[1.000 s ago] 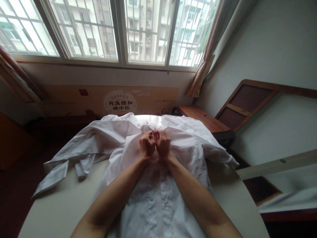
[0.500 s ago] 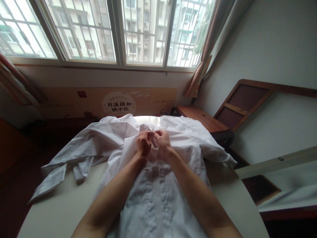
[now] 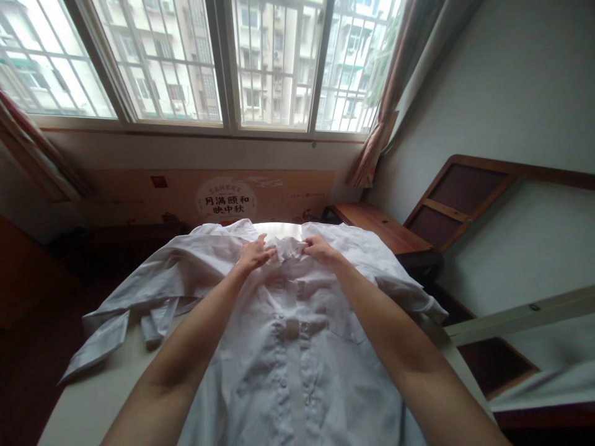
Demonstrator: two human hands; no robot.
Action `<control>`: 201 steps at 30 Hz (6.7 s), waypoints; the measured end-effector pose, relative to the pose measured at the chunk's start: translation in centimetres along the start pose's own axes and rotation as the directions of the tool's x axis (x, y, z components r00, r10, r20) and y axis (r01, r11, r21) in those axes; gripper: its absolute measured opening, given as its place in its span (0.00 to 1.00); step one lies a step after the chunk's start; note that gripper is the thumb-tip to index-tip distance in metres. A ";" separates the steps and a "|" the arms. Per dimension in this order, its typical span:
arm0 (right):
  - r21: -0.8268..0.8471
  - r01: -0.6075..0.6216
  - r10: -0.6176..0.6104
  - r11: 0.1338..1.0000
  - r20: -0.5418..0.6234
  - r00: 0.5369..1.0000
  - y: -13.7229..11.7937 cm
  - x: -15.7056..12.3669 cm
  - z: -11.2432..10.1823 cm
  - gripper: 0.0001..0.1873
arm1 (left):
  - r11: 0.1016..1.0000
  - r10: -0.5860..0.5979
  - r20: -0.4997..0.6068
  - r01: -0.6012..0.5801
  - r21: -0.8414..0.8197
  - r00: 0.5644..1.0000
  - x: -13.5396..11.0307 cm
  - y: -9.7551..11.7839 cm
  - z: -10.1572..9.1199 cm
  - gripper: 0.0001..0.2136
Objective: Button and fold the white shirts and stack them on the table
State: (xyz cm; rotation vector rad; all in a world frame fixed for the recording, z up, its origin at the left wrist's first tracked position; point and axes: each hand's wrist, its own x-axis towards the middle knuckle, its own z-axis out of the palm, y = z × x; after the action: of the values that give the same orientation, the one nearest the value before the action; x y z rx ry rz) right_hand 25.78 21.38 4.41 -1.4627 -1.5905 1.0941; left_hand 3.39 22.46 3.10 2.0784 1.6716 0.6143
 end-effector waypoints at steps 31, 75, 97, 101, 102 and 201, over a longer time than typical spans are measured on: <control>-0.902 0.319 -0.721 0.289 0.014 0.692 -1.3 -1.8 -3.8 0.07 | 0.756 0.186 -0.205 -0.274 -0.594 0.961 0.7 0.5 -2.7 0.11; 0.501 -0.114 0.103 0.858 0.051 0.993 -4.7 -1.4 -4.9 0.08 | 0.695 -0.013 -0.403 -0.282 -0.661 0.915 -0.6 0.5 -2.1 0.15; 0.610 -0.007 0.190 0.793 -0.237 0.953 -4.5 -2.5 -3.1 0.12 | 0.626 0.749 -0.258 -0.523 0.578 0.610 -3.7 8.3 2.4 0.11; 0.694 -0.024 0.206 0.720 -0.181 0.962 -4.5 -2.8 -2.7 0.13 | 0.545 0.831 -0.133 -0.741 0.392 0.540 -3.1 8.0 1.9 0.14; 0.696 -0.034 0.195 0.718 -0.154 0.969 -4.4 -2.9 -2.6 0.14 | 0.622 0.782 -0.201 -0.720 0.307 0.590 -2.7 8.1 1.7 0.16; -0.174 -0.030 -0.041 0.984 -0.393 0.919 1.9 -7.8 9.7 0.13 | 0.948 -0.114 -0.082 0.084 -0.307 0.990 -7.1 1.5 5.3 0.08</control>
State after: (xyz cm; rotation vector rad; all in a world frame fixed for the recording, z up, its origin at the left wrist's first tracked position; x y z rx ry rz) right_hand 18.61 12.43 -0.83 -1.6706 -1.4236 0.6098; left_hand 6.29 14.98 -1.01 1.7613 1.6064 0.8920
